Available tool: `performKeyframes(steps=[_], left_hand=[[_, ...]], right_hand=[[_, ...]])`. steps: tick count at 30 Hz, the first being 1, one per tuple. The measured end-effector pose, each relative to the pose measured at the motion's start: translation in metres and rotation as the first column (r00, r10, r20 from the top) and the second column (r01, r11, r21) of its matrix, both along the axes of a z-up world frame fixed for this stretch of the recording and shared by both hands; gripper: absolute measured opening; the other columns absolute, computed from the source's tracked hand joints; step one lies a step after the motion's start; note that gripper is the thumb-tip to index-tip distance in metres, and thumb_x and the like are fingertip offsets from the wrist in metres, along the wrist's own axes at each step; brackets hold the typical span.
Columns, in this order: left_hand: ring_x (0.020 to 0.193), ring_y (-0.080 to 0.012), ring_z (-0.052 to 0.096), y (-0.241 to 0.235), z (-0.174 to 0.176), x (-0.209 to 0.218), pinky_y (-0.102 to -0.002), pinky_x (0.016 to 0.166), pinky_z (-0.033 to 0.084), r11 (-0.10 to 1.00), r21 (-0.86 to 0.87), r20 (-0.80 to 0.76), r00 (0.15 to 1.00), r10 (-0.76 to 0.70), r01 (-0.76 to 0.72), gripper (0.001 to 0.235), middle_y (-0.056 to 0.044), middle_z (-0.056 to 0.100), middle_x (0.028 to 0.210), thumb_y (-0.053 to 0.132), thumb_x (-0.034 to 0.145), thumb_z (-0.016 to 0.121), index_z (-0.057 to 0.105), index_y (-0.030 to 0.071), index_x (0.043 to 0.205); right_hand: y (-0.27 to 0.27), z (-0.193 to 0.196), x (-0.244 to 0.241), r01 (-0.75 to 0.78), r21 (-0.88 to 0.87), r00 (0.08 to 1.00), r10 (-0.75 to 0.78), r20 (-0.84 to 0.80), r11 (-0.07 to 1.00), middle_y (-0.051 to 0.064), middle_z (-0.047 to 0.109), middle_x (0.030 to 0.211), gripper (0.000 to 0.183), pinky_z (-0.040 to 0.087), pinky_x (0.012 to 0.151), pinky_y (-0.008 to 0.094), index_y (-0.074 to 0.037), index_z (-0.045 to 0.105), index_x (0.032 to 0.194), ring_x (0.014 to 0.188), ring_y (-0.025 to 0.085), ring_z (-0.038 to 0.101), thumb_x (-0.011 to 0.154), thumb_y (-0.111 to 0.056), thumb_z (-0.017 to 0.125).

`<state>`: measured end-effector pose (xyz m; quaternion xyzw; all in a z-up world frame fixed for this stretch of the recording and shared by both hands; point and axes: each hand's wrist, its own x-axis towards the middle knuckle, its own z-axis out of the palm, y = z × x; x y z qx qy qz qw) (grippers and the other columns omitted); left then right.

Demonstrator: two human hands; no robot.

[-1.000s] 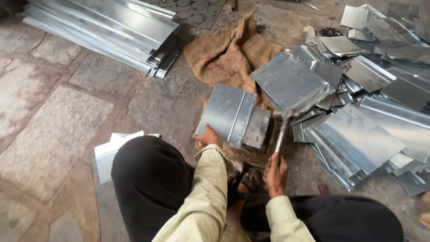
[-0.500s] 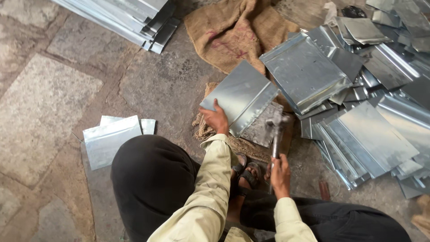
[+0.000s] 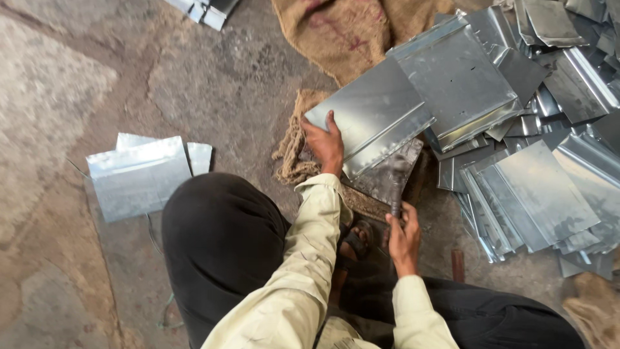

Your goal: The person hammers metal sheets on a stone block using a hammer, setting aside finished pieces and picking up new ones from a pile.

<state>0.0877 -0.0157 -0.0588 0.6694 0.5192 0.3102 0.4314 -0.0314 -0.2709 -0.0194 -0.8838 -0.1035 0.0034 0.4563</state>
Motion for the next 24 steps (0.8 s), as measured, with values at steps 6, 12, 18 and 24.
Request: performKeyframes(steps=[6, 12, 18, 24], left_hand=[[0.094, -0.0482, 0.071, 0.002, 0.017, -0.003, -0.049, 0.082, 0.056, 0.993, -0.105, -0.086, 0.995, -0.057, 0.048, 0.100, -0.037, 0.068, 0.107, 0.051, 0.084, 0.078, 0.030, -0.011, 0.147], [0.096, -0.0488, 0.070, -0.002, -0.017, 0.005, -0.048, 0.087, 0.057, 0.989, 0.141, 0.004, 0.999, -0.043, 0.042, 0.101, -0.045, 0.061, 0.117, 0.048, 0.091, 0.081, 0.027, -0.017, 0.145], [0.093, -0.0458, 0.073, -0.002, -0.002, -0.002, -0.049, 0.083, 0.057, 0.995, -0.081, 0.070, 0.996, -0.058, 0.063, 0.093, -0.034, 0.070, 0.105, 0.047, 0.089, 0.076, 0.032, -0.012, 0.146], [0.096, -0.0489, 0.070, -0.001, -0.011, 0.004, -0.050, 0.084, 0.055, 0.994, -0.064, -0.007, 0.996, -0.089, 0.088, 0.094, -0.036, 0.068, 0.108, 0.049, 0.090, 0.077, 0.032, -0.012, 0.147]], right_hand=[[0.030, 0.053, -0.003, 0.253, 0.285, 0.779, -0.020, -0.626, 0.925, -0.004, 0.045, 0.066, 0.034, 0.028, 0.035, 0.025, -0.012, 0.057, 0.107, 0.043, 0.005, 0.037, 0.103, -0.044, 0.047], [-0.011, 0.064, -0.019, -0.029, 0.561, 0.997, 0.061, -0.038, 0.827, -0.002, 0.051, 0.080, 0.052, 0.039, 0.053, 0.024, -0.011, 0.054, 0.106, 0.064, 0.007, 0.049, 0.108, -0.062, 0.048], [0.023, 0.038, -0.011, -0.124, -0.144, 0.992, 0.127, 0.010, 0.982, 0.003, 0.060, 0.071, 0.042, 0.048, 0.063, 0.030, -0.011, 0.060, 0.099, 0.067, 0.013, 0.061, 0.112, -0.047, 0.043], [0.014, 0.073, -0.038, 0.181, 0.321, 0.887, -0.013, -0.461, 0.930, 0.002, 0.049, 0.067, 0.039, 0.034, 0.048, 0.038, -0.012, 0.055, 0.094, 0.052, 0.016, 0.043, 0.110, -0.045, 0.041]])
